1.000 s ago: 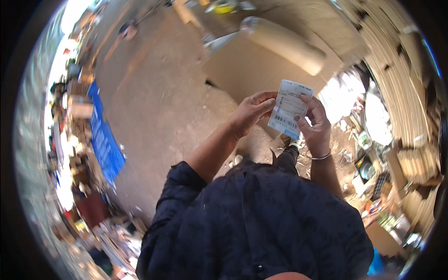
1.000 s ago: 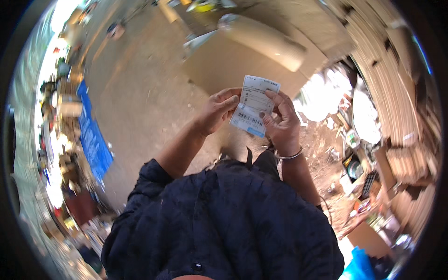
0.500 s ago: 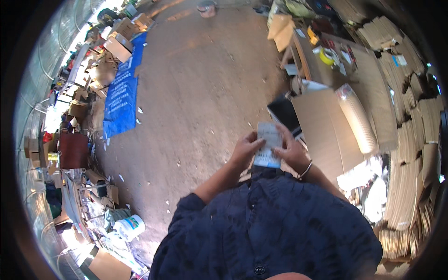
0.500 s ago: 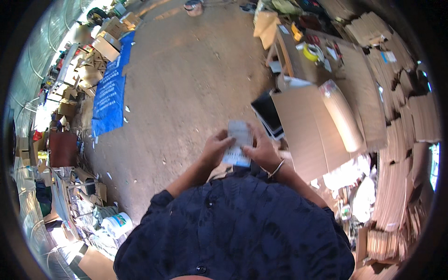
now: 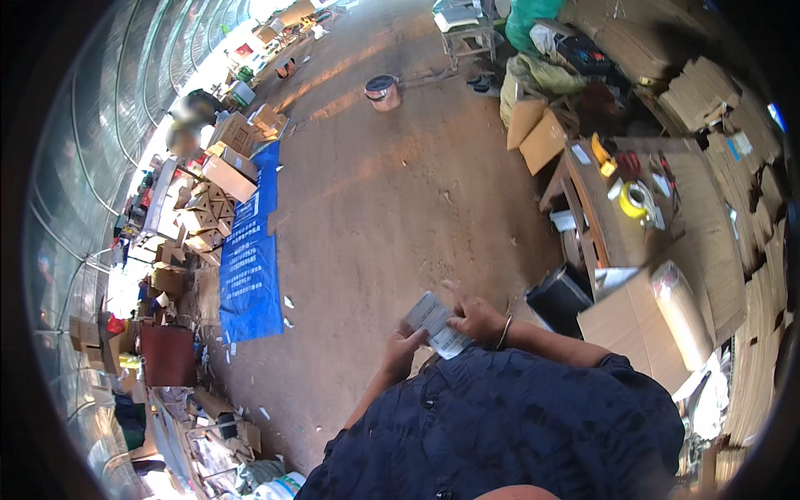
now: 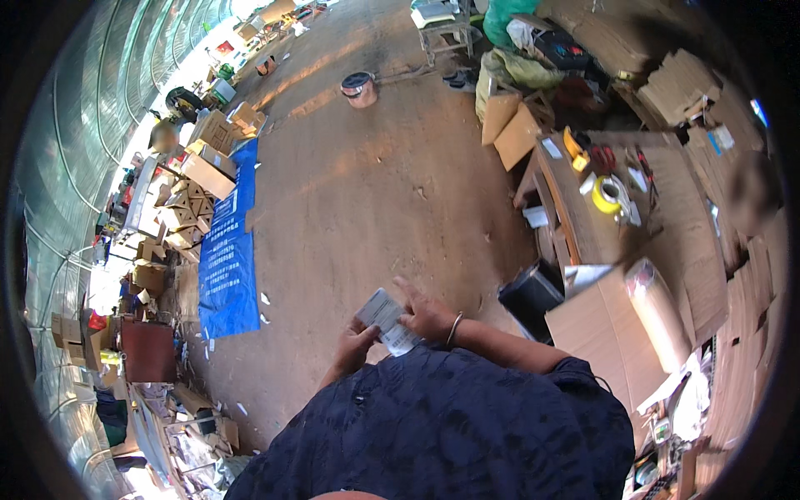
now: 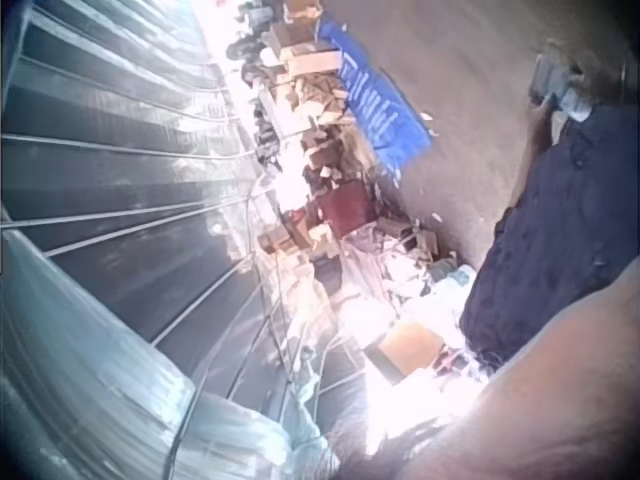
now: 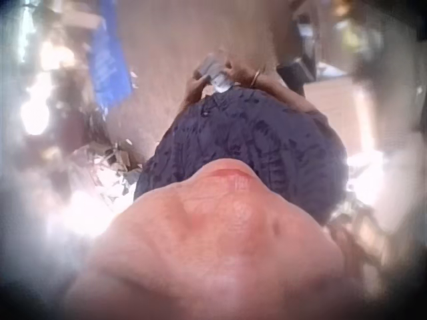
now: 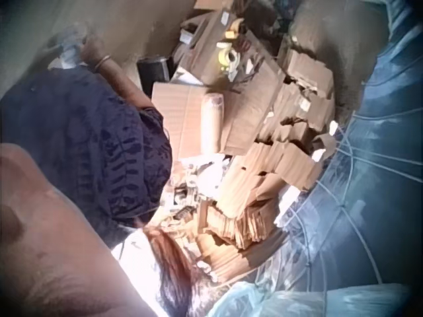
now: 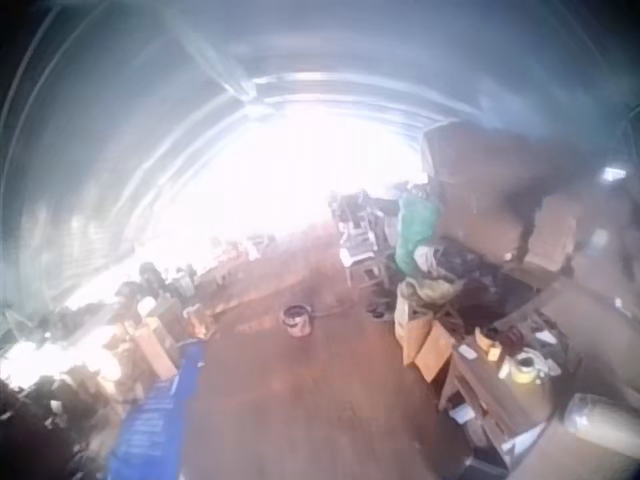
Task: The person assembles a cardboard box by cutting a sheet to size, folding the flaps, and sealing the seams with a tape dispenser. They also handle a small plastic bag and a cylindrical cardboard roll during the process.
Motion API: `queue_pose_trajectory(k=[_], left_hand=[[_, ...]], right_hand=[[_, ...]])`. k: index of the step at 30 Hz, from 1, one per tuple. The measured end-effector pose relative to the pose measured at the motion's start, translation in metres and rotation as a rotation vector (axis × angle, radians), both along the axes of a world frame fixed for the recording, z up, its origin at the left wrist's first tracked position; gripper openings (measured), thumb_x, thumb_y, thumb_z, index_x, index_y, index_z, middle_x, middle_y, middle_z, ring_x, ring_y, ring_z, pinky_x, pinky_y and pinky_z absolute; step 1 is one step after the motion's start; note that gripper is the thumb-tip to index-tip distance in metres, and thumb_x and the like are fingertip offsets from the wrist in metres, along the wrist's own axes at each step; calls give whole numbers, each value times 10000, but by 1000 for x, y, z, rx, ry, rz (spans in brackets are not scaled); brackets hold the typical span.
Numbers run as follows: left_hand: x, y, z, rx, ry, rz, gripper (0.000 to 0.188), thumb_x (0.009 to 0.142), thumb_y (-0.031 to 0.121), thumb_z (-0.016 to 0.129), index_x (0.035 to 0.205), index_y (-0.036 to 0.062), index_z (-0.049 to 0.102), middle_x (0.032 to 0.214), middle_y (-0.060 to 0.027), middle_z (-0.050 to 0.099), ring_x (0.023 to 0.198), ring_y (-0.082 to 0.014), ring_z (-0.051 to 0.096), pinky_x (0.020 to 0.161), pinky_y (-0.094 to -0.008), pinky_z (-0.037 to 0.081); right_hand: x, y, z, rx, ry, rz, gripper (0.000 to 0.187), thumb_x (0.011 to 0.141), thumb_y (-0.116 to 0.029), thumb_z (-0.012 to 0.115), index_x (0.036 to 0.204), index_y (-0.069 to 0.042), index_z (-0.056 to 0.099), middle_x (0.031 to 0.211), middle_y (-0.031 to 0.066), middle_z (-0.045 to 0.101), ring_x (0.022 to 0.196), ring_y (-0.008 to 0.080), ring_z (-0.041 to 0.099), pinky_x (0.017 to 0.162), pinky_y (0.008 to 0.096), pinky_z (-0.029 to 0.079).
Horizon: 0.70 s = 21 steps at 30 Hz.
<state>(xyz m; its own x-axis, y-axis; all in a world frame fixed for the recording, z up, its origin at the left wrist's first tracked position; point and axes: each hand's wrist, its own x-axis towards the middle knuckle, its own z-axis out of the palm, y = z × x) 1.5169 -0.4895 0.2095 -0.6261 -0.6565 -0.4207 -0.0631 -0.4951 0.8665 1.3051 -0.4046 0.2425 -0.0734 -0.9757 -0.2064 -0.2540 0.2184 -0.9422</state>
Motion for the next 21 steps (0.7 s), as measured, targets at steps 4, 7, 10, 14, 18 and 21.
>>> queue_pose_trajectory(k=[4, 7, 10, 14, 18, 21], left_hand=[[-17, -81, 1, -1, 53, 46, 519, 840, 41, 606, 1331, 16, 439, 1147, -101, 609, 1041, -188, 580, 893, -322, 465], [-27, -158, -17, 9, 44, -53, 475, 838, 45, 625, 1294, 39, 492, 1081, -61, 605, 995, -161, 571, 895, -311, 449], [-50, -249, -13, -49, 101, -109, 444, 835, 44, 643, 1263, 48, 524, 1066, -43, 602, 957, -142, 563, 887, -296, 437], [-102, -335, 7, -101, 129, -206, 423, 826, -1, 630, 1238, 42, 546, 1084, -53, 610, 963, -140, 571, 878, -286, 444], [-176, -377, -2, -43, 170, -330, 400, 825, -26, 616, 1218, 27, 559, 1093, -61, 623, 973, -147, 583, 864, -277, 458], [-236, -384, -10, -25, 180, -398, 377, 832, -38, 607, 1203, 14, 564, 1103, -68, 630, 975, -156, 592, 857, -278, 469]], right_hand=[[-17, -87, 2, 31, 82, 162, 831, 782, -127, 683, 1472, -84, 221, 963, 222, 658, 907, 337, 652, 793, 419, 500], [-25, -143, -5, 58, 150, 156, 854, 743, -131, 690, 1462, -55, 235, 961, 224, 666, 898, 340, 659, 793, 416, 511], [-40, -200, 21, 69, 35, -43, 838, 748, -121, 683, 1449, -10, 238, 923, 192, 683, 803, 285, 671, 721, 381, 534], [-67, -233, 43, 254, -294, -218, 668, 837, -134, 672, 1399, 29, 351, 891, 107, 675, 778, 150, 626, 707, 293, 517], [-103, -246, 15, 239, -376, -447, 210, 898, -128, 593, 1046, 18, 623, 848, 85, 658, 723, 145, 627, 659, 286, 538], [-139, -249, -10, 132, -581, -622, 203, 916, -145, 581, 1038, 14, 618, 877, 84, 660, 749, 153, 638, 674, 289, 534]])
